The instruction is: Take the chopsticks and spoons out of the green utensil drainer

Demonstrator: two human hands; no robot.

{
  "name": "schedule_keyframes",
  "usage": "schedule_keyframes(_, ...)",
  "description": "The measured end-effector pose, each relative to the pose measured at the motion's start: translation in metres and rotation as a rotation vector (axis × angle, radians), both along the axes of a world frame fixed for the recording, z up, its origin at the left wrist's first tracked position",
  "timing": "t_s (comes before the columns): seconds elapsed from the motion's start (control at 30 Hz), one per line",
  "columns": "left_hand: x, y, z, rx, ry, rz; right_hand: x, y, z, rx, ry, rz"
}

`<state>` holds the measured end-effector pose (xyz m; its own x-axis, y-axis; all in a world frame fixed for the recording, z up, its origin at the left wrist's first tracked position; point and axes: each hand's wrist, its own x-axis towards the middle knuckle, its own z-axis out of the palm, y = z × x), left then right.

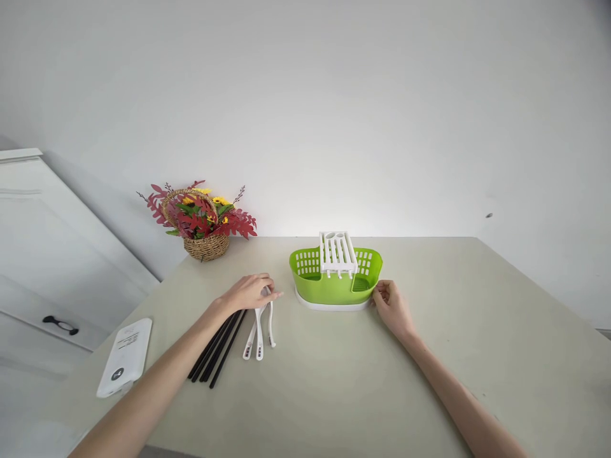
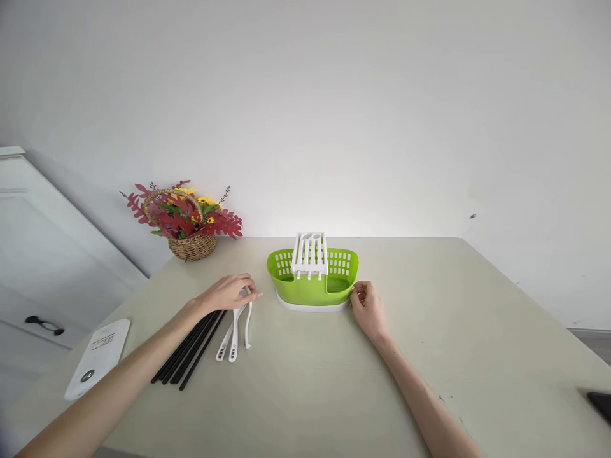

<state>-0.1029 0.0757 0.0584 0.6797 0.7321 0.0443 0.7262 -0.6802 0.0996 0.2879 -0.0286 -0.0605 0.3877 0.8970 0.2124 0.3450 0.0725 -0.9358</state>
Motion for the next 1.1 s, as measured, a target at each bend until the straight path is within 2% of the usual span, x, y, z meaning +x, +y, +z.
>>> schedule_keyframes(0.17, 0.005, 0.002, 0.018, 0.068, -0.087, 0.013, 0.0, 0.0, 0.0, -0.004, -0.004, 0.008)
schedule_keyframes(0.3, 0.024, 0.0, 0.041, 0.168, -0.311, 0.083, 0.0, -0.001, 0.001, -0.01, -0.005, 0.0)
schedule_keyframes(0.37, 0.043, -0.005, 0.054, 0.208, -0.465, 0.072, -0.001, -0.001, 0.002, -0.013, -0.004, -0.006)
schedule_keyframes(0.47, 0.081, -0.022, 0.073, 0.332, -0.645, -0.039, -0.001, -0.001, 0.002, -0.01, 0.001, -0.004)
schedule_keyframes(0.6, 0.136, -0.058, 0.09, 0.451, -0.688, -0.164, -0.001, -0.001, 0.002, -0.006, 0.009, 0.003)
schedule_keyframes(0.67, 0.16, -0.074, 0.09, 0.456, -0.618, -0.218, -0.001, -0.001, 0.002, -0.008, 0.011, 0.005)
schedule_keyframes(0.73, 0.178, -0.083, 0.082, 0.459, -0.521, -0.232, -0.001, -0.001, 0.002, -0.011, 0.011, 0.009)
schedule_keyframes(0.83, 0.193, -0.077, 0.063, 0.472, -0.402, -0.22, -0.001, -0.001, 0.002, -0.011, 0.006, 0.016)
schedule_keyframes(0.97, 0.191, -0.049, 0.046, 0.513, -0.407, -0.243, -0.002, -0.003, 0.004, -0.021, -0.006, 0.004)
schedule_keyframes(1.1, 0.171, -0.022, 0.049, 0.535, -0.459, -0.239, -0.004, -0.004, 0.006, -0.039, -0.016, -0.004)
